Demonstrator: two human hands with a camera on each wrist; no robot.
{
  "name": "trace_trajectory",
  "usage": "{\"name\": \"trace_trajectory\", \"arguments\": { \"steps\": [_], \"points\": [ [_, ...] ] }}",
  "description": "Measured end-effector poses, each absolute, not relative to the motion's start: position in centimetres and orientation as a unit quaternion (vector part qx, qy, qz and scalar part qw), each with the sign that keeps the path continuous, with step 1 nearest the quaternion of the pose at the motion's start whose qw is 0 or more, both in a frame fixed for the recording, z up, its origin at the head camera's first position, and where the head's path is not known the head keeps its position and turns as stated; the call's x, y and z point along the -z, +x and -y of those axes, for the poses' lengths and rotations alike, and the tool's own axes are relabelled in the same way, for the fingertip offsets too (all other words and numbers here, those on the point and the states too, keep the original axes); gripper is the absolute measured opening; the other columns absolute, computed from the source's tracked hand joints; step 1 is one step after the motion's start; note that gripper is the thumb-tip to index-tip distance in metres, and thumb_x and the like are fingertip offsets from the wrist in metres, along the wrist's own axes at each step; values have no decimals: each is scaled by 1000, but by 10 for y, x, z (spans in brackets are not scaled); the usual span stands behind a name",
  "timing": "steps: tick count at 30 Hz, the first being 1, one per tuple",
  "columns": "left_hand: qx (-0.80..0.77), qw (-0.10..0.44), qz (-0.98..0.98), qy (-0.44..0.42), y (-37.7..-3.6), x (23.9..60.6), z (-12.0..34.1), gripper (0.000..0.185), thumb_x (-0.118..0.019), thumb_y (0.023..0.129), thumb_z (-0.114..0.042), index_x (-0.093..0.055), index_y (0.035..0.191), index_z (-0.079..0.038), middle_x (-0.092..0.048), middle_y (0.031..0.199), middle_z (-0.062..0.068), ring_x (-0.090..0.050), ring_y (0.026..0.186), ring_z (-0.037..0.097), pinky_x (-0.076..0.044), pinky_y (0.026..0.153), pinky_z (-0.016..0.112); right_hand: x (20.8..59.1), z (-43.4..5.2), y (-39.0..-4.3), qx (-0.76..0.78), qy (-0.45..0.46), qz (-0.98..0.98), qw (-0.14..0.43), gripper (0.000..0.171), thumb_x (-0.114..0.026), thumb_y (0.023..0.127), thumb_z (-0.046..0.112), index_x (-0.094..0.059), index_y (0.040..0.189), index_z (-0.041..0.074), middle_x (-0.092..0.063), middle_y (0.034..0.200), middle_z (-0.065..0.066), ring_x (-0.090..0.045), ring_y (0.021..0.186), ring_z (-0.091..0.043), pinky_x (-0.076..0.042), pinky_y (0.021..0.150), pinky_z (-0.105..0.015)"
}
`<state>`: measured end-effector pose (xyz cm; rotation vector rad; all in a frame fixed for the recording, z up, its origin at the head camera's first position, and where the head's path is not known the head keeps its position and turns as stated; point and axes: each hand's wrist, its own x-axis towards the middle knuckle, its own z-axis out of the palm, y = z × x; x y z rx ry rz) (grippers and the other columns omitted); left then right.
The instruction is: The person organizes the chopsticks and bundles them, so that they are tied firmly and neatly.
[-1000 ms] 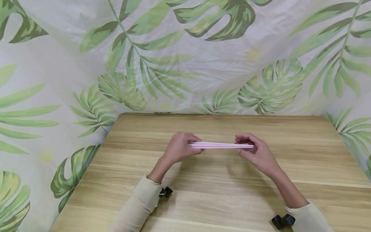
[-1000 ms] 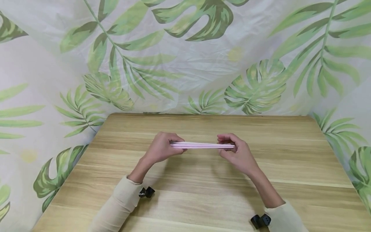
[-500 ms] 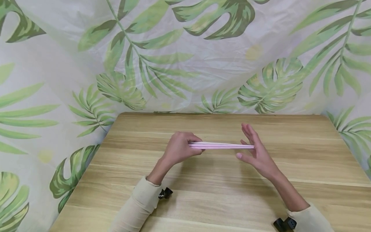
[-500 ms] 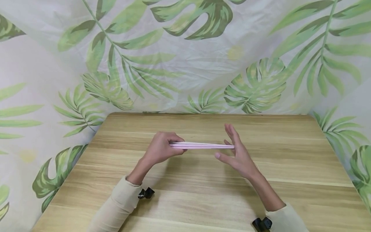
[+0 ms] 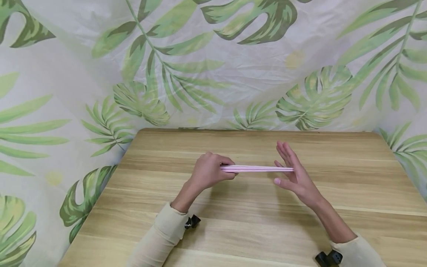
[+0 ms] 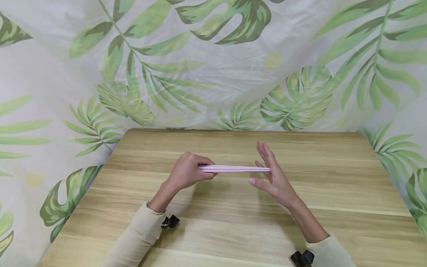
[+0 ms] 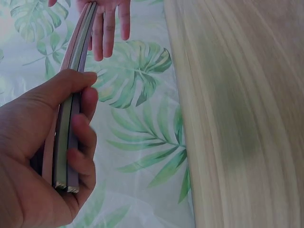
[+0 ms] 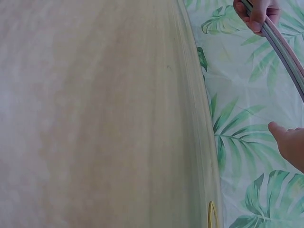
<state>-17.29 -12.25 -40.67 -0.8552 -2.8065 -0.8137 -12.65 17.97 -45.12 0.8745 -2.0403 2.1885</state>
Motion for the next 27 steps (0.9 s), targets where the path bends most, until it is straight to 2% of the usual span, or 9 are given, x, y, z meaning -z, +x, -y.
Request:
{"name": "trace_trajectory", "arguments": {
  "steps": [6,10,15,23,27],
  "points": [
    [259,44,914,-309,-178,404,130,7,-89,83,-21,-85,88,-23,-74,71,-12,-48,56,0,-39,56,20,451,-181,-127,-670,279,687,30,106,-68,90,-16,-8,173,9,-9,180,-21,-21,164,-3,-37,122,-17],
    [298,30,907,-295,-180,400,136,8,-90,83,-20,-85,89,-20,-76,75,-11,-52,59,1,-43,60,21,448,-183,-127,-634,262,726,43,111,-73,87,-15,-11,174,16,-15,181,-14,-22,163,-3,-36,120,-14],
    [323,24,901,-288,-182,399,139,7,-89,84,-21,-84,88,-20,-74,73,-11,-52,58,1,-42,58,21,448,-182,-125,-599,244,761,42,115,-78,87,-10,-11,174,25,-16,182,-7,-21,163,0,-34,116,-10],
    [329,28,901,-283,-181,399,140,8,-90,83,-21,-83,86,-21,-74,72,-12,-50,56,1,-41,57,21,445,-181,-123,-596,249,761,63,120,-78,84,-13,-9,174,24,-17,181,-6,-22,164,-3,-35,115,-9],
    [328,30,902,-280,-180,399,139,9,-91,83,-22,-83,87,-22,-74,72,-12,-51,57,1,-41,57,21,446,-179,-123,-590,262,761,63,121,-79,83,-13,-8,174,24,-15,181,-12,-21,165,-5,-32,118,-10]
  ]
}}
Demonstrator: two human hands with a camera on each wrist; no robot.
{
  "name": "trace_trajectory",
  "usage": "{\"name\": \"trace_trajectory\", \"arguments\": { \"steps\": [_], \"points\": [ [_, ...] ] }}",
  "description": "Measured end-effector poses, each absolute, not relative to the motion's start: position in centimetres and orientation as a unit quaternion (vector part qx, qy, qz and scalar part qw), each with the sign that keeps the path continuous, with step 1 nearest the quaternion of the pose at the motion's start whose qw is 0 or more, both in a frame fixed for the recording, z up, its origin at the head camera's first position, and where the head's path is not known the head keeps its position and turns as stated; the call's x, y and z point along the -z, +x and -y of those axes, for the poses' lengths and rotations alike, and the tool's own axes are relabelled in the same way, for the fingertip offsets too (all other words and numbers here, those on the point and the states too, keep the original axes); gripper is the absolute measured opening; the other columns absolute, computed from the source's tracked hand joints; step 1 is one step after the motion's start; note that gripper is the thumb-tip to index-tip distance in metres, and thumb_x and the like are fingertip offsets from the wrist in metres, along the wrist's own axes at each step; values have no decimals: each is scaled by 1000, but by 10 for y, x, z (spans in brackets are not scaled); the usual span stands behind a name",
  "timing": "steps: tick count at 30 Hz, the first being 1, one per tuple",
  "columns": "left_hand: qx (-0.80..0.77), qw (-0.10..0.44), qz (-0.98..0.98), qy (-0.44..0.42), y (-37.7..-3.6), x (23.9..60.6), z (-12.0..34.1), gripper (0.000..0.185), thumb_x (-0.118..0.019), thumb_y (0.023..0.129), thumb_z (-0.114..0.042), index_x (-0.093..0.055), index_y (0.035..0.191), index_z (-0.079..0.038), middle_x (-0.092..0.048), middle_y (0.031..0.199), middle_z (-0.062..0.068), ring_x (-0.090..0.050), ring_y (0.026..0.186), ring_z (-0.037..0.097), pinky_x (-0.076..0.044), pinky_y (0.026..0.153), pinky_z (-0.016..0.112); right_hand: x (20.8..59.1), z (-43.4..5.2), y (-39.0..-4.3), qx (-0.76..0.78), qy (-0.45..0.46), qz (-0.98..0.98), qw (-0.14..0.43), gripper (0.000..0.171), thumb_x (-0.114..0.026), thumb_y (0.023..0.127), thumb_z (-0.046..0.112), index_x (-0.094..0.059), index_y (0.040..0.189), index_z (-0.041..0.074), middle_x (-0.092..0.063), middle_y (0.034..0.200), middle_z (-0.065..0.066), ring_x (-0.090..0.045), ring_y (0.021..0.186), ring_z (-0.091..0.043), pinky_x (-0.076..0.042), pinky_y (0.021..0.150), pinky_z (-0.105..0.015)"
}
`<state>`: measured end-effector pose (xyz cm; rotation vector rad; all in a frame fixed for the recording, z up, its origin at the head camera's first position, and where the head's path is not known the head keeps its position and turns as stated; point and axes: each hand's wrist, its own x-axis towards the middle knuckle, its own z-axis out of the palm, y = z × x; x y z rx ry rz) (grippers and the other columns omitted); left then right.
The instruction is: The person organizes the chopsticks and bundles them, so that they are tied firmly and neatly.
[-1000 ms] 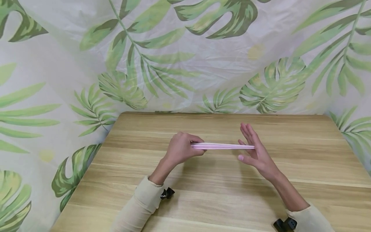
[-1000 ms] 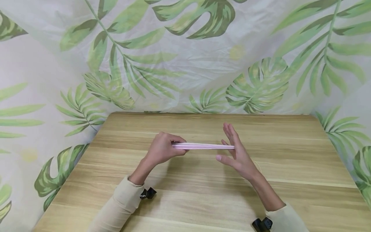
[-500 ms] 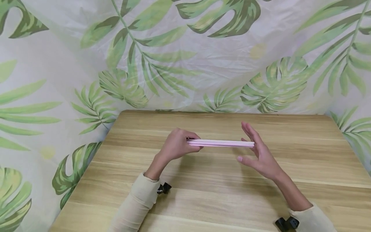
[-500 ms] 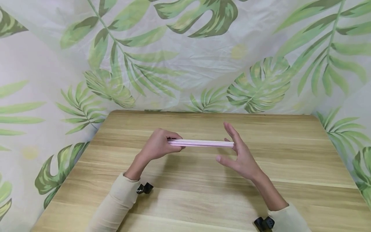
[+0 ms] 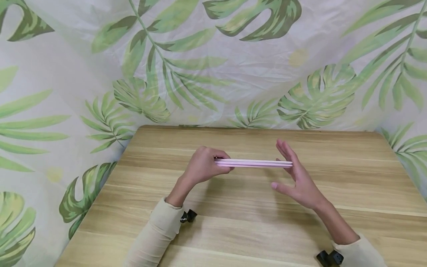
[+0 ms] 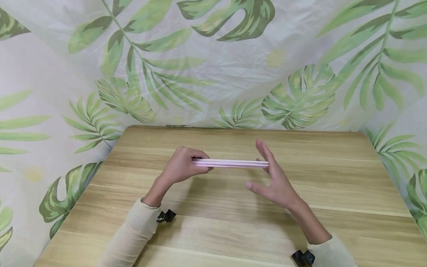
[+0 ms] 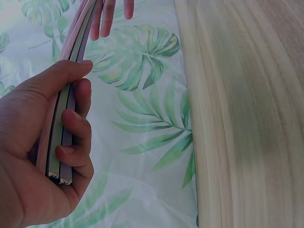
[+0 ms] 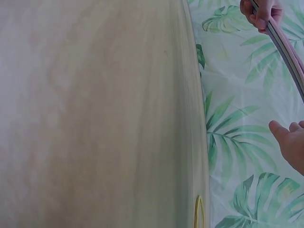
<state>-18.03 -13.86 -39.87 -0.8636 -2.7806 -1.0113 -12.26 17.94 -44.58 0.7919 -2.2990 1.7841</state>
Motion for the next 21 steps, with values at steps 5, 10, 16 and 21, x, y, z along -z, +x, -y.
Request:
{"name": "trace_trajectory", "arguments": {
  "steps": [5,10,16,21],
  "points": [
    [321,45,904,-280,-178,400,135,10,-92,82,-23,-83,86,-22,-75,73,-12,-52,57,0,-42,58,21,448,-176,-122,-612,272,741,56,119,-76,83,-16,-8,174,20,-14,181,-13,-21,165,-6,-32,120,-11],
    [291,63,910,-287,-177,401,132,10,-92,81,-24,-84,86,-22,-75,73,-11,-51,57,0,-41,57,21,450,-176,-121,-633,282,720,40,116,-72,85,-19,-6,174,16,-11,180,-19,-20,166,-8,-32,121,-13],
    [250,78,919,-295,-178,401,132,9,-91,81,-26,-83,84,-24,-69,66,-13,-45,54,1,-36,54,24,451,-176,-121,-635,288,716,23,114,-71,87,-19,-4,173,14,-9,181,-18,-17,167,-10,-31,123,-14],
    [228,69,924,-298,-178,401,132,9,-90,82,-27,-81,85,-25,-64,63,-15,-44,54,3,-34,53,24,452,-176,-122,-638,293,712,18,113,-69,87,-19,-3,173,13,-7,180,-21,-18,167,-9,-31,123,-14]
  ]
}}
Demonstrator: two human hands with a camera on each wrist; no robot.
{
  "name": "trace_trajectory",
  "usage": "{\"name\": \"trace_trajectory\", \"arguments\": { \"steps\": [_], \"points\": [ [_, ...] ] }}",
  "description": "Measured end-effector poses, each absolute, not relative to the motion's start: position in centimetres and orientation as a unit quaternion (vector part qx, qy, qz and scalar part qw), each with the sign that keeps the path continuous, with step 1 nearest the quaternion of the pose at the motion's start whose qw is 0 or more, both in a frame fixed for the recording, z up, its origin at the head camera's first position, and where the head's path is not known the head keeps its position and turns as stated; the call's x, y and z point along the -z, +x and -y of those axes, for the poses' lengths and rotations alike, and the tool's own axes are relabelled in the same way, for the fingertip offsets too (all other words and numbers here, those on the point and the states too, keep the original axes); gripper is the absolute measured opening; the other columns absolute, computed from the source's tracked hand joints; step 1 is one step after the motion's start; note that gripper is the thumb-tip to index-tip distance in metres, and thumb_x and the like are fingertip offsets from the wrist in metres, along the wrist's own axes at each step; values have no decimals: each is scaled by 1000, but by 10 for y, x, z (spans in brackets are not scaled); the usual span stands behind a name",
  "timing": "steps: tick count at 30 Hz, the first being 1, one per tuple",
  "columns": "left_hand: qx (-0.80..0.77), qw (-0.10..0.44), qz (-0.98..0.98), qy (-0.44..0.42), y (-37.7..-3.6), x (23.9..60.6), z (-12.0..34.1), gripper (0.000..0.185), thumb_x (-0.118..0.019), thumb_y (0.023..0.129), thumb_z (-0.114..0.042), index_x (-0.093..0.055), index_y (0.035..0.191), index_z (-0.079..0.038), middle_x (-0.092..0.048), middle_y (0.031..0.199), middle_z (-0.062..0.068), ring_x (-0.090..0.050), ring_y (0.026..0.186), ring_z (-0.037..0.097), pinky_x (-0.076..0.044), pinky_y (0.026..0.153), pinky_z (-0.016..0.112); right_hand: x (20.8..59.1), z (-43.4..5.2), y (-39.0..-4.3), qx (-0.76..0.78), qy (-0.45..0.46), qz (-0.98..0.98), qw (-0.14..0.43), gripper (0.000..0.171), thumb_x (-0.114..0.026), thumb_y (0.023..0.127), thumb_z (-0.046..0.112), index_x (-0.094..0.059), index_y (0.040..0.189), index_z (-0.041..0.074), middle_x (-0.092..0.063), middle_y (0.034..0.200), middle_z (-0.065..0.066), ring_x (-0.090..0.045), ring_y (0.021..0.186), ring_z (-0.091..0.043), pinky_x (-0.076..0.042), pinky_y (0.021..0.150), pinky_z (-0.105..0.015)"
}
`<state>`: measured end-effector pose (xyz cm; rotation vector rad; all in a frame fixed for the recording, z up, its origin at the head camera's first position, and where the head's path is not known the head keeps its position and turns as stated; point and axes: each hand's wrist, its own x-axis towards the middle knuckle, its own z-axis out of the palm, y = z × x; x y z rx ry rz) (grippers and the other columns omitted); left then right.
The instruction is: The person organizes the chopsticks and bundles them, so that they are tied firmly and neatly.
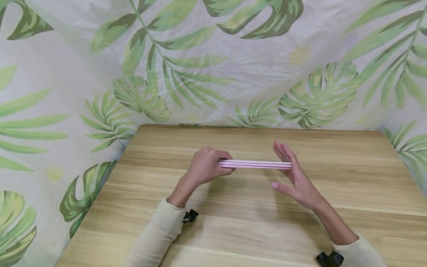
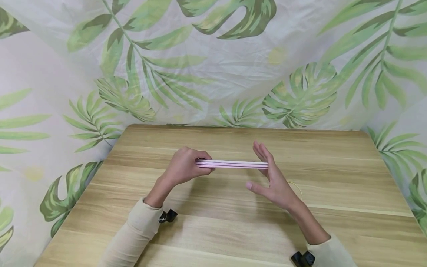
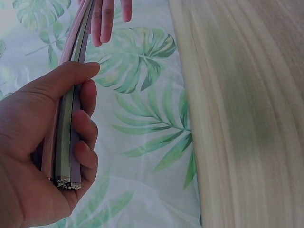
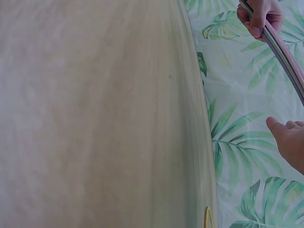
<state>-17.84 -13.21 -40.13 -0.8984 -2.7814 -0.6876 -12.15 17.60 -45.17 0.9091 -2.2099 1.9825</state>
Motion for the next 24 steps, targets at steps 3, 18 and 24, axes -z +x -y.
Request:
{"name": "trace_trajectory", "arguments": {
  "steps": [3,18,24],
  "points": [
    [224,66,924,-302,-179,401,133,8,-88,83,-26,-81,85,-25,-64,64,-15,-44,54,3,-34,53,25,453,-176,-122,-638,294,711,17,113,-68,87,-19,-3,173,13,-7,180,-22,-18,167,-8,-31,123,-14],
    [290,60,908,-297,-181,398,142,8,-89,84,-23,-81,86,-22,-69,69,-13,-49,56,1,-40,56,23,446,-175,-121,-646,326,689,44,115,-68,86,-22,0,173,9,-9,180,-23,-21,166,-10,-34,122,-16],
    [288,59,909,-295,-181,398,138,8,-89,84,-24,-81,86,-23,-69,68,-13,-49,56,1,-39,56,23,446,-175,-120,-628,302,717,35,117,-70,87,-18,1,174,17,-8,180,-23,-19,167,-10,-34,122,-14]
  ]
}}
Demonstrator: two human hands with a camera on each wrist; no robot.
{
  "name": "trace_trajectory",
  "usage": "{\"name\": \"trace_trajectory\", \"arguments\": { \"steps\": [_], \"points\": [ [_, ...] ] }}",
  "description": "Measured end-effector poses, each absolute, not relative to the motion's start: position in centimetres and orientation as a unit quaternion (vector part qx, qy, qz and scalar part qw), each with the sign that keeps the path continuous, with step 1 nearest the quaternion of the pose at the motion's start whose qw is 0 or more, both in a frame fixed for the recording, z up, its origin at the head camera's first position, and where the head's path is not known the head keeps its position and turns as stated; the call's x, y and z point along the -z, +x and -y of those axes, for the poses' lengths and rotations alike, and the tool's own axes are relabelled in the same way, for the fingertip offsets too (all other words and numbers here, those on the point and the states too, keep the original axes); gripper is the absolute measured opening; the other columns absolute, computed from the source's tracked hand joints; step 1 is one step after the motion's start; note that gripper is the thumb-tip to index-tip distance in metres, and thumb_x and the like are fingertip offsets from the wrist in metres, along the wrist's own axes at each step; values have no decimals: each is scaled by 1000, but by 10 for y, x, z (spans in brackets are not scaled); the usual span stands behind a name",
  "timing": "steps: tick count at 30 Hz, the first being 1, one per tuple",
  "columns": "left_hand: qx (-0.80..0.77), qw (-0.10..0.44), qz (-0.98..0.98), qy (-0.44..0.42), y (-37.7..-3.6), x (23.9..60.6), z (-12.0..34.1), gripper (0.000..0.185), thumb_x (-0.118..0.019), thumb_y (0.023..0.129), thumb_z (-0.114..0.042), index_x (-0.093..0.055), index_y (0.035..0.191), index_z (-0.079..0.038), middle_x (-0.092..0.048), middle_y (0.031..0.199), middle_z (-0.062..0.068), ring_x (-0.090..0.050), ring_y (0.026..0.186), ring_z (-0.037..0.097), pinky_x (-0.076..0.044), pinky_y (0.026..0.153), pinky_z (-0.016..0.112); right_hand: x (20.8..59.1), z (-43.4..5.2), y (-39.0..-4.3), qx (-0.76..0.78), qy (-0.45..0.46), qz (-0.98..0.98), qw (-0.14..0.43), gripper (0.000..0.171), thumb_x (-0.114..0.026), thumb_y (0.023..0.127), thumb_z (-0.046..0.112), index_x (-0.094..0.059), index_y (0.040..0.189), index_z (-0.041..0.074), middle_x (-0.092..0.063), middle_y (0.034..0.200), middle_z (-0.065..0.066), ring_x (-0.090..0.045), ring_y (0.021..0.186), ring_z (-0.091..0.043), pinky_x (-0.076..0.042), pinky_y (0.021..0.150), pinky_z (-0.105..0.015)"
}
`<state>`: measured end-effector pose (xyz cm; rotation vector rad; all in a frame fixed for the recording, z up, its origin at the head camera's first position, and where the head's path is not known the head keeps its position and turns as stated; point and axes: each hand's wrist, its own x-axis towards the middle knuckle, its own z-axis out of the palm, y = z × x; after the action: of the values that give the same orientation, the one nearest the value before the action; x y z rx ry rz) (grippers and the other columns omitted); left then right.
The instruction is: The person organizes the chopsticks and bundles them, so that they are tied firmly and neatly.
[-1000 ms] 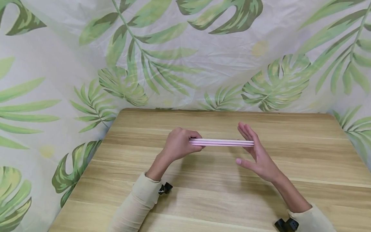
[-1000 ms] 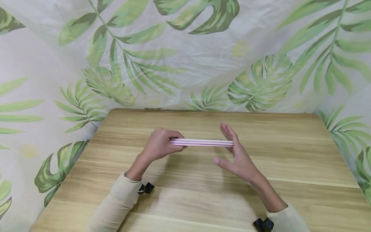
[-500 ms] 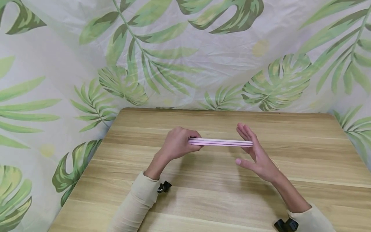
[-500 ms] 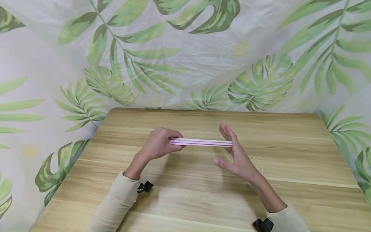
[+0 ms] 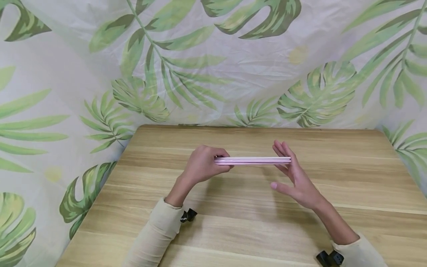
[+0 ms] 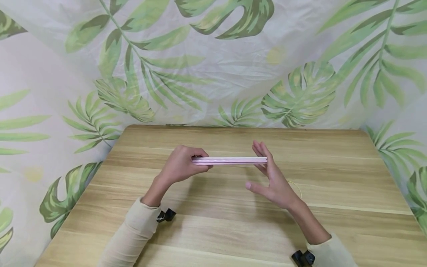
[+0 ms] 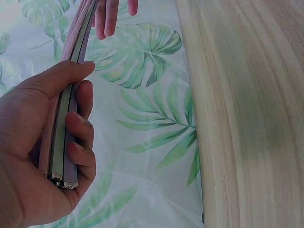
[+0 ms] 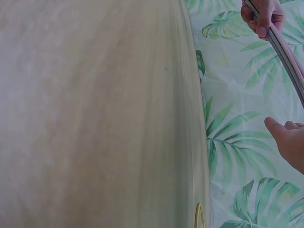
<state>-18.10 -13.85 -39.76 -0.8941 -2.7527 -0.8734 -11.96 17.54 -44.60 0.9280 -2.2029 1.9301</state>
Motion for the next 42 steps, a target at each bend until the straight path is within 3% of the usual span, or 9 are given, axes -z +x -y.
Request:
{"name": "trace_trajectory", "arguments": {
  "steps": [11,16,23,31,42],
  "points": [
    [280,53,912,-294,-181,394,138,5,-87,86,-23,-83,89,-22,-70,69,-12,-48,55,1,-38,55,23,442,-174,-120,-633,294,715,52,117,-69,88,-17,2,174,18,-8,179,-25,-20,166,-9,-33,120,-12],
    [279,55,914,-290,-182,395,140,5,-87,86,-23,-83,89,-22,-71,70,-12,-48,55,1,-38,55,23,444,-172,-119,-630,276,725,42,115,-69,91,-14,3,174,20,-7,181,-19,-17,166,-5,-30,121,-11],
    [273,67,912,-298,-181,397,138,5,-87,85,-21,-83,88,-21,-73,72,-11,-49,56,1,-39,54,22,449,-170,-118,-651,292,700,35,100,-55,96,-16,0,173,15,-1,180,-23,-14,166,-2,-26,122,-10],
    [265,68,914,-300,-180,398,137,5,-87,86,-23,-83,88,-21,-73,71,-11,-49,55,1,-38,54,21,445,-171,-117,-641,288,711,27,102,-59,96,-14,-1,173,16,-2,180,-22,-13,166,-2,-26,122,-9],
    [265,65,910,-311,-182,395,143,5,-87,85,-23,-83,87,-22,-72,70,-13,-49,55,0,-41,56,22,438,-208,-116,-634,294,715,6,93,-54,98,-16,-7,173,11,-15,181,-11,-23,163,-2,-32,120,-10]
  ]
}}
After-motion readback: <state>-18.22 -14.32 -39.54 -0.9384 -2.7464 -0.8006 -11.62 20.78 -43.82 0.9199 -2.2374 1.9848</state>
